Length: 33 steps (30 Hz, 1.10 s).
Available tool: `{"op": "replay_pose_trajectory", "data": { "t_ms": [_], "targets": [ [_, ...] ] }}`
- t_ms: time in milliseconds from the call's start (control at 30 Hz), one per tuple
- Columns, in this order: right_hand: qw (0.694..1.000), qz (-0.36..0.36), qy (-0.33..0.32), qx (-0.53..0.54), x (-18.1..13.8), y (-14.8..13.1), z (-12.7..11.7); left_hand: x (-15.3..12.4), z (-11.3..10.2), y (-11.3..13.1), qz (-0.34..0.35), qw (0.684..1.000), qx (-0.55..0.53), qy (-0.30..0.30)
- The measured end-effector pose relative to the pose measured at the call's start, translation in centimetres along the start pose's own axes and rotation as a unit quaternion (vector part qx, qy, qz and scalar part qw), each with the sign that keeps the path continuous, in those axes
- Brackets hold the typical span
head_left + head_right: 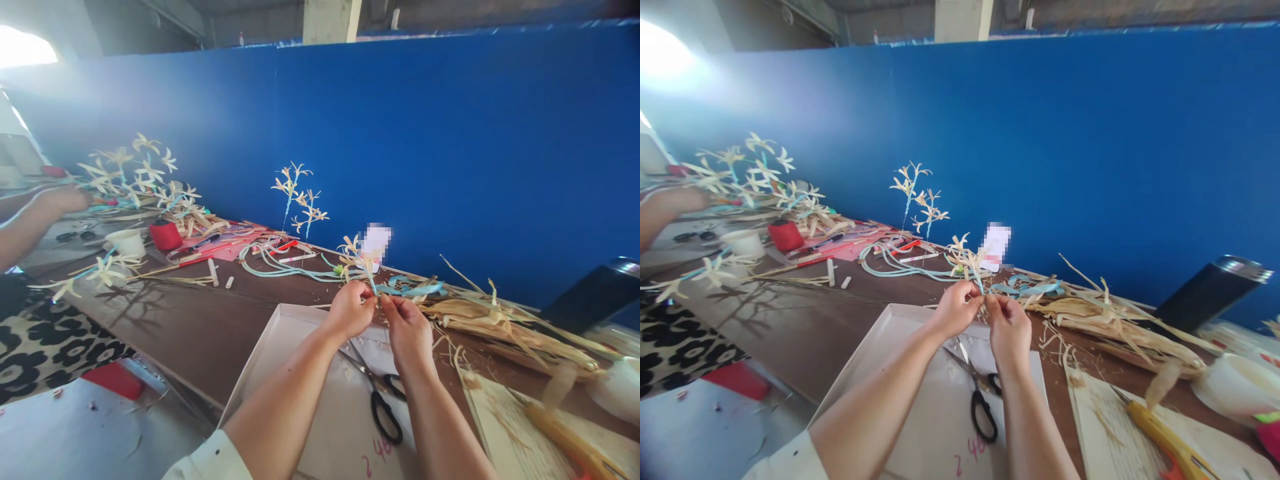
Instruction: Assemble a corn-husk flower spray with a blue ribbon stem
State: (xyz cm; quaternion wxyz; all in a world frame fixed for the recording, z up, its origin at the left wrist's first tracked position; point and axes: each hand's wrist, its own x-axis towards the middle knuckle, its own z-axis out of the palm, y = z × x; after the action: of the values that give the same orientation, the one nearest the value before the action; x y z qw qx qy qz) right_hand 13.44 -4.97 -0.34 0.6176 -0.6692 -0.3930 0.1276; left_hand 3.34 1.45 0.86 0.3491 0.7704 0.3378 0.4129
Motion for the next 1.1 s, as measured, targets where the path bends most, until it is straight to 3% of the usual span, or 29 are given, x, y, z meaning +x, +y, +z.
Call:
{"op": "replay_pose_trajectory", "data": {
  "t_ms": [500, 1100],
  "targets": [
    [0.996, 0.011, -0.025, 0.081, -0.01, 0.4, -0.12, 0.3, -0.31, -0.21, -0.061, 0.997, -0.027, -0.029],
    [0.998, 0.012, -0.014, 0.061, -0.27, 0.81, 0.24, 0.36, -0.52, 0.08, -0.079, 0.994, -0.062, -0.04]
  ]
}}
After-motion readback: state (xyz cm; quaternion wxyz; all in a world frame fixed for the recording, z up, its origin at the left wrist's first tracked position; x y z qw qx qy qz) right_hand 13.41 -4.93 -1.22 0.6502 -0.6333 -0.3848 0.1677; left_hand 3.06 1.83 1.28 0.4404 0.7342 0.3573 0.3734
